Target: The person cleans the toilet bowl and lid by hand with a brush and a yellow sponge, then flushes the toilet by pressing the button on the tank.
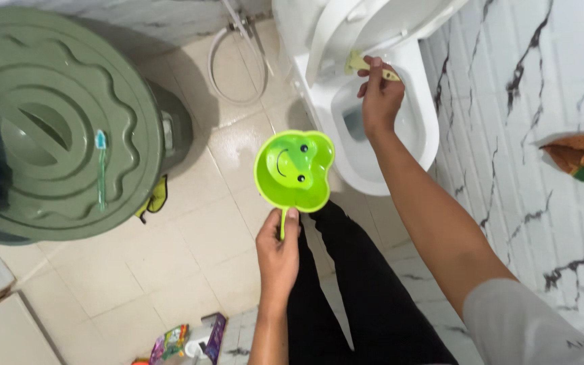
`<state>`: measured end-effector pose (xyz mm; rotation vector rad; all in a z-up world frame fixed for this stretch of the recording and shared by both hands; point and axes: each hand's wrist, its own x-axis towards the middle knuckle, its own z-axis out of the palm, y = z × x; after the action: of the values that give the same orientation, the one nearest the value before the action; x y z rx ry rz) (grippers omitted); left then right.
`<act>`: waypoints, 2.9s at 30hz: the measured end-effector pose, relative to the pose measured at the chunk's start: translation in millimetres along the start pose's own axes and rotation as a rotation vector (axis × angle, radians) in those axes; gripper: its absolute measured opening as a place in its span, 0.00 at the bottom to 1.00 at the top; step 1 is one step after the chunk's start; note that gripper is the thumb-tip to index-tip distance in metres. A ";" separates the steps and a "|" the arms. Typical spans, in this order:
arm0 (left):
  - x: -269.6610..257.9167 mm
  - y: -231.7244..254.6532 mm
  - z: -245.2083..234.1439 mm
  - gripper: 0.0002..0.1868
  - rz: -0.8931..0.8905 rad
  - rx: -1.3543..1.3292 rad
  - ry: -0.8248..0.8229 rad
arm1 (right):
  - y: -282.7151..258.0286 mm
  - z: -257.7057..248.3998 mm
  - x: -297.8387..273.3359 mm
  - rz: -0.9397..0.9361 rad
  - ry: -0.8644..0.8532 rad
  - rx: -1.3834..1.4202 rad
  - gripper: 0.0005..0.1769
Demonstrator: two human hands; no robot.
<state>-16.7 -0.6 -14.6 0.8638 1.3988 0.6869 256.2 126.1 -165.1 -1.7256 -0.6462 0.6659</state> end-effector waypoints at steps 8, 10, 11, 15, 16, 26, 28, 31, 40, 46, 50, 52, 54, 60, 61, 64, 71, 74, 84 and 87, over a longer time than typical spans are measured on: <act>13.5 -3.9 35.0 0.13 -0.007 -0.062 -0.035 | 45.6 -29.3 27.5 0.017 -0.087 -0.085 0.16; 25.7 0.0 46.8 0.13 -0.003 -0.019 -0.048 | 62.9 -47.6 55.5 -0.156 -0.073 -0.269 0.15; 24.1 -0.6 49.2 0.13 -0.020 0.006 -0.040 | 67.6 -60.6 70.8 -0.352 -0.083 -0.354 0.14; 30.6 -2.4 62.2 0.16 -0.020 0.007 -0.048 | 43.9 -103.5 117.6 -0.247 0.004 -0.595 0.12; 30.4 -1.1 65.0 0.16 -0.032 0.010 -0.049 | 35.2 -108.4 115.9 -0.393 0.009 -0.618 0.10; 12.8 17.0 82.6 0.16 0.047 -0.003 -0.044 | -56.5 -129.2 101.9 -0.822 0.055 -0.753 0.08; 10.8 18.3 83.6 0.16 0.046 -0.007 -0.049 | -83.9 -140.9 97.5 -0.902 0.049 -0.747 0.08; 11.2 14.7 87.0 0.17 0.037 0.029 -0.064 | -95.4 -149.0 90.0 -0.986 0.007 -0.816 0.08; 5.2 17.9 85.9 0.16 0.034 0.003 -0.085 | -71.7 -153.6 72.5 -0.900 0.099 -0.632 0.08; 0.2 21.0 84.1 0.16 0.031 0.073 -0.061 | -81.9 -118.9 65.9 -0.705 0.100 -0.095 0.10; -3.1 26.6 83.0 0.16 0.012 -0.005 -0.077 | -94.4 -101.1 65.5 -0.909 0.188 -0.374 0.11; -5.5 25.4 79.0 0.16 -0.001 0.006 -0.064 | -99.8 -96.3 69.0 -0.718 0.297 -0.389 0.11; -2.6 24.5 77.2 0.17 0.011 0.008 -0.065 | -109.0 -98.1 77.9 -0.321 0.363 -0.375 0.11; -3.9 19.3 76.4 0.17 0.023 0.024 -0.073 | -115.8 -81.6 58.3 -1.060 -0.054 -0.260 0.14; -3.2 19.8 77.4 0.17 0.020 0.027 -0.072 | -116.6 -83.8 59.4 -1.033 -0.013 -0.307 0.13; -2.1 25.4 80.6 0.16 0.042 0.046 -0.067 | -123.0 -87.5 76.4 -0.818 0.125 -0.352 0.10; -3.2 23.6 87.8 0.17 0.022 0.046 -0.085 | -72.9 -98.2 104.6 -1.045 0.208 -0.406 0.13; -2.0 22.3 90.4 0.19 0.028 0.096 -0.093 | -41.6 -110.4 111.5 -0.660 0.219 -0.169 0.13; 6.7 15.5 96.5 0.18 0.043 0.077 -0.096 | 14.3 -117.9 132.0 -0.208 0.211 0.204 0.18; 6.7 19.2 103.2 0.17 0.035 0.068 -0.102 | 7.1 -119.5 152.6 -0.247 0.185 0.423 0.14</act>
<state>88.0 4.2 -5.1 0.9665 1.3241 0.6162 448.0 154.6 -162.2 -1.2722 -0.5324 0.4259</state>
